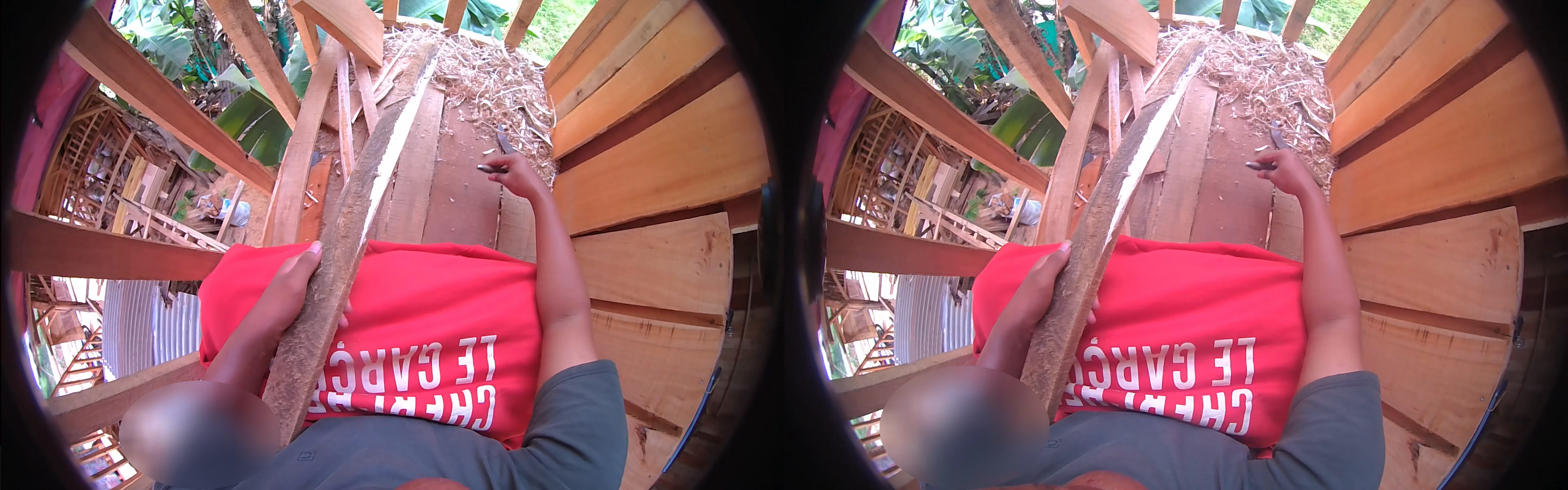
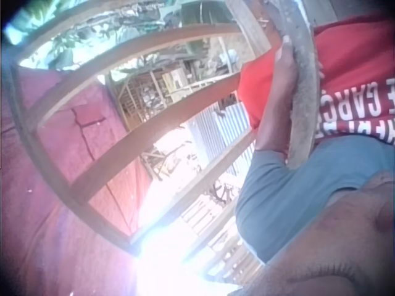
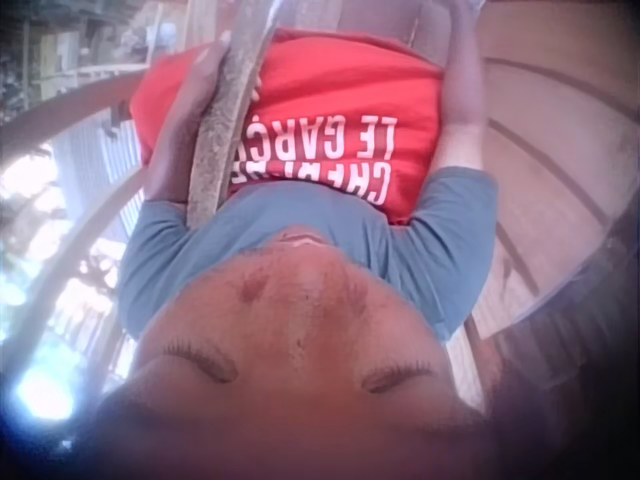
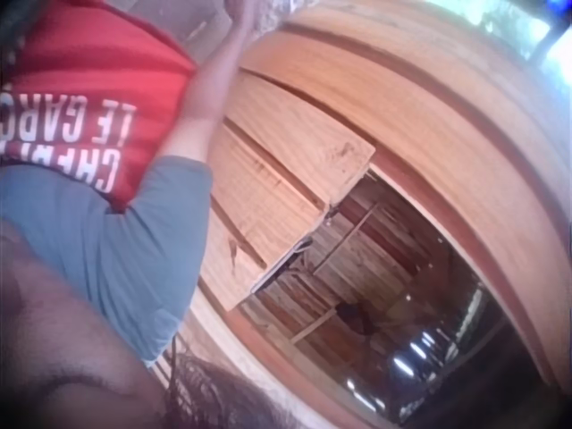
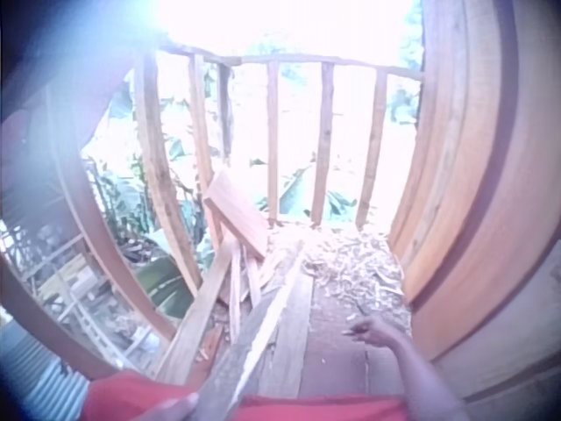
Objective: The person sits on the ground holding a long wooden plank against their lap. They use a knife to shave thin strips of wood from the plank's surface, repeatedly scraping along the grain to create a pile of wood shavings on the floor.
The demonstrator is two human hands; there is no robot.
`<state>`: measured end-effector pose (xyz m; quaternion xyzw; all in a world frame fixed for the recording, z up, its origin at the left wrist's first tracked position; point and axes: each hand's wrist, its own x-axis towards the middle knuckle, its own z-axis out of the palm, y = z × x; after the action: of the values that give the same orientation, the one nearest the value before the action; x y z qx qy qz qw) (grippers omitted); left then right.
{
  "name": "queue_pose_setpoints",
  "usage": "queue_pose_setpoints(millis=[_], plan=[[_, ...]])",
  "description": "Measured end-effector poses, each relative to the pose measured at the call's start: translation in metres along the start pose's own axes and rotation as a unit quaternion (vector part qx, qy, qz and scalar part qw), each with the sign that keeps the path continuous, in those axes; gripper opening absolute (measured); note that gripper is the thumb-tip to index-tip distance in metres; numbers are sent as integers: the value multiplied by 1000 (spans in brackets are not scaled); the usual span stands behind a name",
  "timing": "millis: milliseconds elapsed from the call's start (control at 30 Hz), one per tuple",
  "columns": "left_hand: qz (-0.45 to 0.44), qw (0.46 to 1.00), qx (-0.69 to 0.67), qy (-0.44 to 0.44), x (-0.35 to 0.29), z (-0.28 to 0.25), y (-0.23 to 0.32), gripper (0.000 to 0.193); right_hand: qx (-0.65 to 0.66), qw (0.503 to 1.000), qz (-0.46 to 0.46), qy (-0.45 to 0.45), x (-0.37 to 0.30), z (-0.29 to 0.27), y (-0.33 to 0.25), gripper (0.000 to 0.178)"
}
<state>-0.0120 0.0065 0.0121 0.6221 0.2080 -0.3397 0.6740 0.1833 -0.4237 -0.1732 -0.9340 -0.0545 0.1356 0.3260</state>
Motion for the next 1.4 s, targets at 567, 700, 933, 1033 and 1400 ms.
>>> queue_pose_setpoints(millis=[567,700,933,1033,1400], plan=[[-4,1000,-5,10,1,1,1,49,31,973,-108,-203,-1,70,-53,32],[-7,1000,-2,9,0,1,0,49,-10,983,-122,-134,-4,93,-75,30],[-2,1000,-1,9,0,0,0,49,-58,997,40,29,5,65,-50,24],[3,1000,-6,6,1,-1,-2,49,-130,971,117,164,-1,39,-63,23],[-3,1000,11,-4,-1,2,5,51,-13,1000,-20,-9,5,61,-38,28]])
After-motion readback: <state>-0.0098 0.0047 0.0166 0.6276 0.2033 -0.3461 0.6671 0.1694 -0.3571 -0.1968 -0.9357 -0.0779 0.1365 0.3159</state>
